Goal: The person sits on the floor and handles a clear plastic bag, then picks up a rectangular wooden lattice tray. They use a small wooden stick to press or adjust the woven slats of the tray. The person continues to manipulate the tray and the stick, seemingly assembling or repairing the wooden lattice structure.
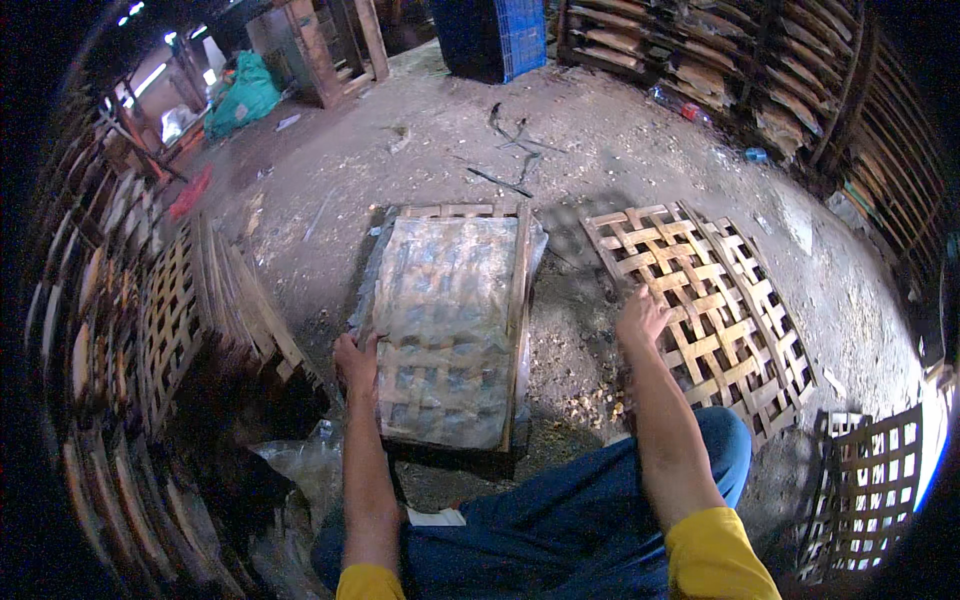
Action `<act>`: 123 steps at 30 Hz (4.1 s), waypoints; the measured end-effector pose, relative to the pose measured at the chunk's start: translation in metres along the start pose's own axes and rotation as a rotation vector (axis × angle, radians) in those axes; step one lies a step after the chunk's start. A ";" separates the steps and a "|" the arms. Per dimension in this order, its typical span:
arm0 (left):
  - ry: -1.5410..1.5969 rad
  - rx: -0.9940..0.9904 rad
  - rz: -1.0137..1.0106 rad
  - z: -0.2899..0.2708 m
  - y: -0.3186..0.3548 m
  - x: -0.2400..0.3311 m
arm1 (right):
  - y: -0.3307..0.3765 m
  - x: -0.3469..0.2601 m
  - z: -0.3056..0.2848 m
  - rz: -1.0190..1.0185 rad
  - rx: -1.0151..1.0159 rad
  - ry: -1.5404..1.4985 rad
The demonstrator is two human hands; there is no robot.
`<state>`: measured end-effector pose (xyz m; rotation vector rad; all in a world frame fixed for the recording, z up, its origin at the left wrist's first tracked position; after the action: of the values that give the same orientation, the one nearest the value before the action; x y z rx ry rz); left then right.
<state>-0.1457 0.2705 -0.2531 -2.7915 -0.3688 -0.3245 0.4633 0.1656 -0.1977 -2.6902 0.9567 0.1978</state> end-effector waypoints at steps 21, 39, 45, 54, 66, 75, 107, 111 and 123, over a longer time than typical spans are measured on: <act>0.704 0.007 0.085 -0.222 -0.004 0.053 | -0.074 -0.056 -0.415 -0.552 0.317 -1.545; 0.233 -0.409 -0.153 -0.135 0.020 0.002 | 0.042 -0.196 -0.031 -0.072 -0.733 -1.626; 0.148 -0.136 -0.145 -0.094 0.007 -0.030 | 0.062 -0.199 0.007 -0.019 -0.899 -1.595; 0.079 -0.173 -0.046 -0.056 0.005 -0.022 | 0.061 -0.188 0.059 -0.035 -0.888 -1.613; 0.041 -0.114 0.166 -0.033 0.013 -0.032 | 0.099 -0.213 0.019 -0.260 -0.966 -1.284; 0.098 -0.034 0.146 -0.035 0.002 -0.022 | 0.082 -0.203 0.030 -0.146 -0.882 -1.572; -0.142 -0.237 0.272 -0.019 0.043 0.029 | 0.187 -0.224 0.027 -1.138 -0.461 -0.191; 0.034 -0.393 0.067 -0.022 0.035 -0.034 | 0.212 -0.245 0.020 -1.139 -0.646 -0.205; -0.184 -0.138 0.188 -0.028 0.022 -0.033 | 0.299 -0.249 0.022 -1.311 -0.559 -0.286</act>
<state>-0.1758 0.2335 -0.2419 -2.9717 -0.1268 -0.0511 0.0802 0.0988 -0.2279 -2.9869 -1.1226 0.5639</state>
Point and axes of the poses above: each hand's wrist, its own y-axis away from the middle knuckle, its own z-axis out of the palm, x = y × z, the point moved 10 cm from there along -y, towards the middle knuckle, and after that the axes turned 13 degrees about -y, right-handed, at the moved point
